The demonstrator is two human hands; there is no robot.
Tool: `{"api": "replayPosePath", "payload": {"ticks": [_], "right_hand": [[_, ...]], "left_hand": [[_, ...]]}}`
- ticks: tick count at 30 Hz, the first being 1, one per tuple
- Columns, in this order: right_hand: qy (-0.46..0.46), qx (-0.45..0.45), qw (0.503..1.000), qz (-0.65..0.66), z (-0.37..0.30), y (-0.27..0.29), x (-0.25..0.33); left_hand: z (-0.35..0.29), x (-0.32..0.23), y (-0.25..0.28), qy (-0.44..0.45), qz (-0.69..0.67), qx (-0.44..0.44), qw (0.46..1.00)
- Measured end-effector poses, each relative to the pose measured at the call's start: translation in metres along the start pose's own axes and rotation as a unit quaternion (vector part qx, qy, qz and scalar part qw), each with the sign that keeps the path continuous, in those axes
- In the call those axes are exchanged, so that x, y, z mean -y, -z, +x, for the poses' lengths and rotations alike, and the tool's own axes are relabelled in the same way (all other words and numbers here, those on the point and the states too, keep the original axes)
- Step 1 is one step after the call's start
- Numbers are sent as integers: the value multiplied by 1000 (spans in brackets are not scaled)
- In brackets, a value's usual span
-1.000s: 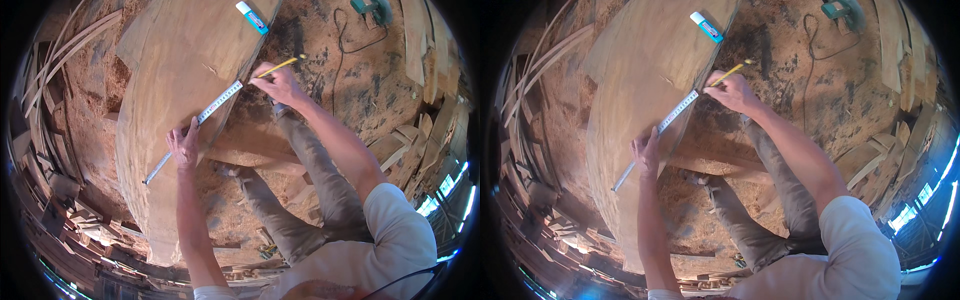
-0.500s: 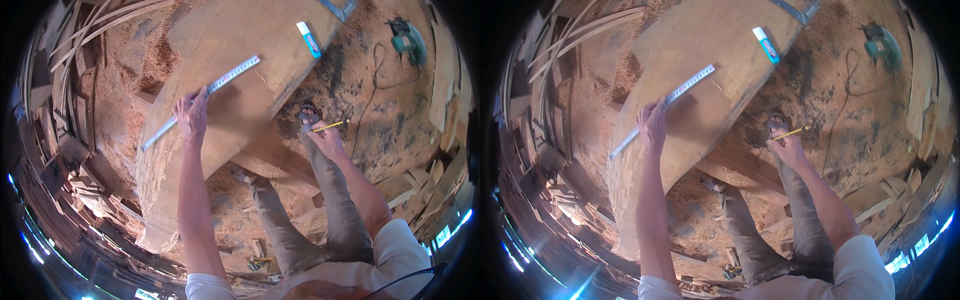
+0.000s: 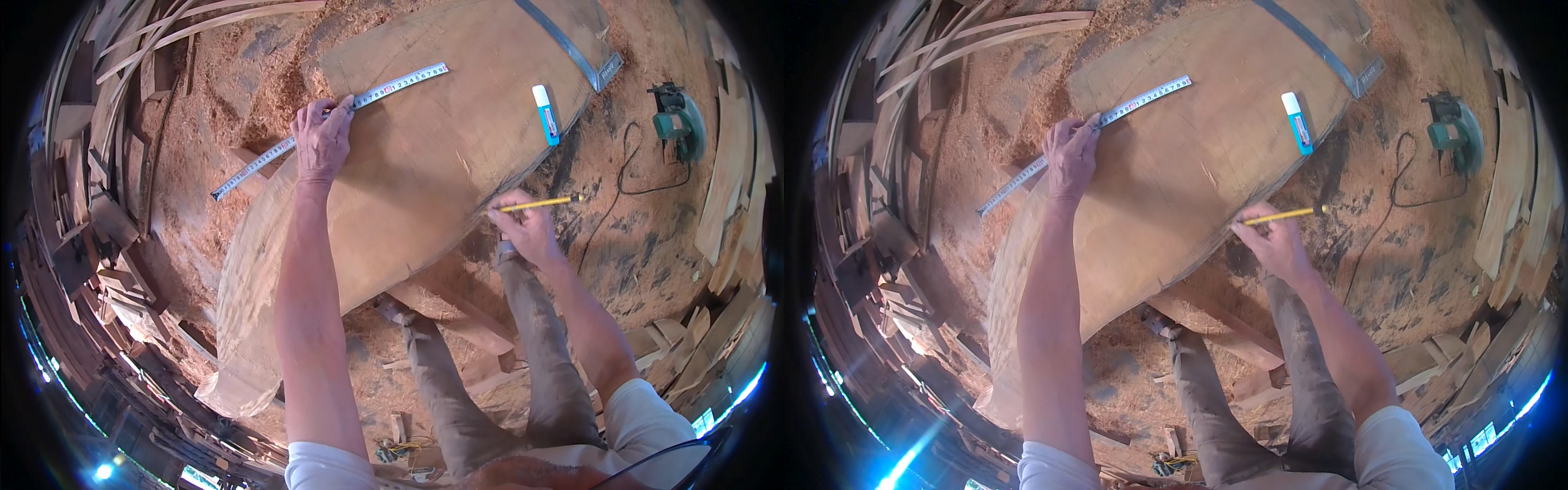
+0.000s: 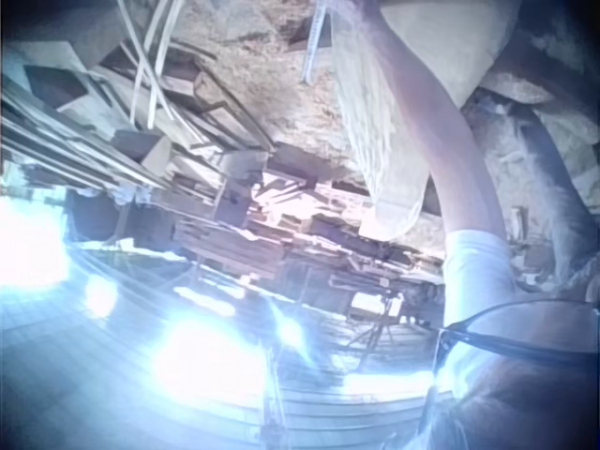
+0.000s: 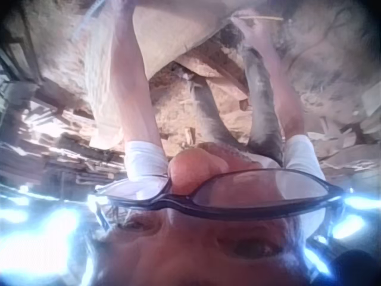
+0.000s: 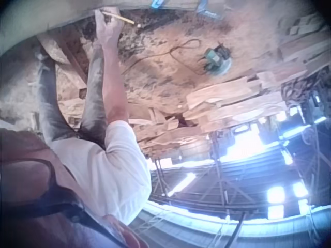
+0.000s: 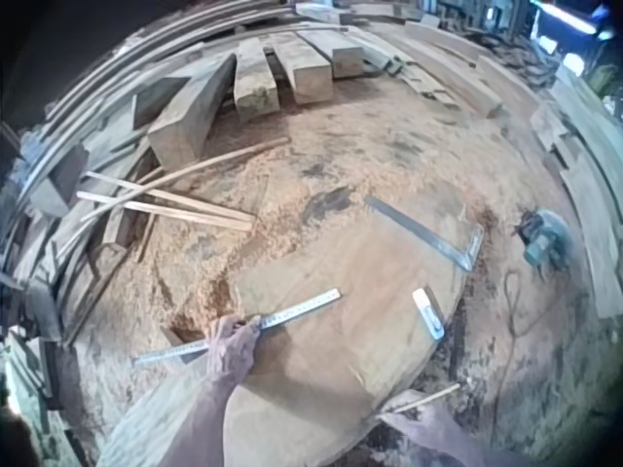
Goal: The person uses a tape measure and pencil to measure and mark several wooden planks and beams in a workshop. They also use a square ruler to draw straight lines on a large plank.
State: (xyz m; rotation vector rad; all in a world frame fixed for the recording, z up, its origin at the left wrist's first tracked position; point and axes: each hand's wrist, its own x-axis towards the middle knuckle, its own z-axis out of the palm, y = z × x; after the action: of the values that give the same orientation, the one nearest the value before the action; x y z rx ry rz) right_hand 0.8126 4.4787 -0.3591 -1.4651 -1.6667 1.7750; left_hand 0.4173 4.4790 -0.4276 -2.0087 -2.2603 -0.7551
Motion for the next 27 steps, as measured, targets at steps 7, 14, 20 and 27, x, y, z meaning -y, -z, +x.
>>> {"api": "replayPosePath", "payload": {"ticks": [7, 14, 20, 27], "right_hand": [[95, -72, 993, 13, 113, -13, 37], [158, -161, 969, 97, 203, -14, 56], [199, -151, 966, 71, 233, -14, 50], [192, -129, 971, 55, 231, -11, 50]], "left_hand": [[2, -7, -1, 7, 18, -8, 1000], [1, -9, 2, 8, 55, -1, 998], [-4, -3, -3, 3, 37, -2, 999], [-1, -5, 1, 8, 56, 7, 998]]}}
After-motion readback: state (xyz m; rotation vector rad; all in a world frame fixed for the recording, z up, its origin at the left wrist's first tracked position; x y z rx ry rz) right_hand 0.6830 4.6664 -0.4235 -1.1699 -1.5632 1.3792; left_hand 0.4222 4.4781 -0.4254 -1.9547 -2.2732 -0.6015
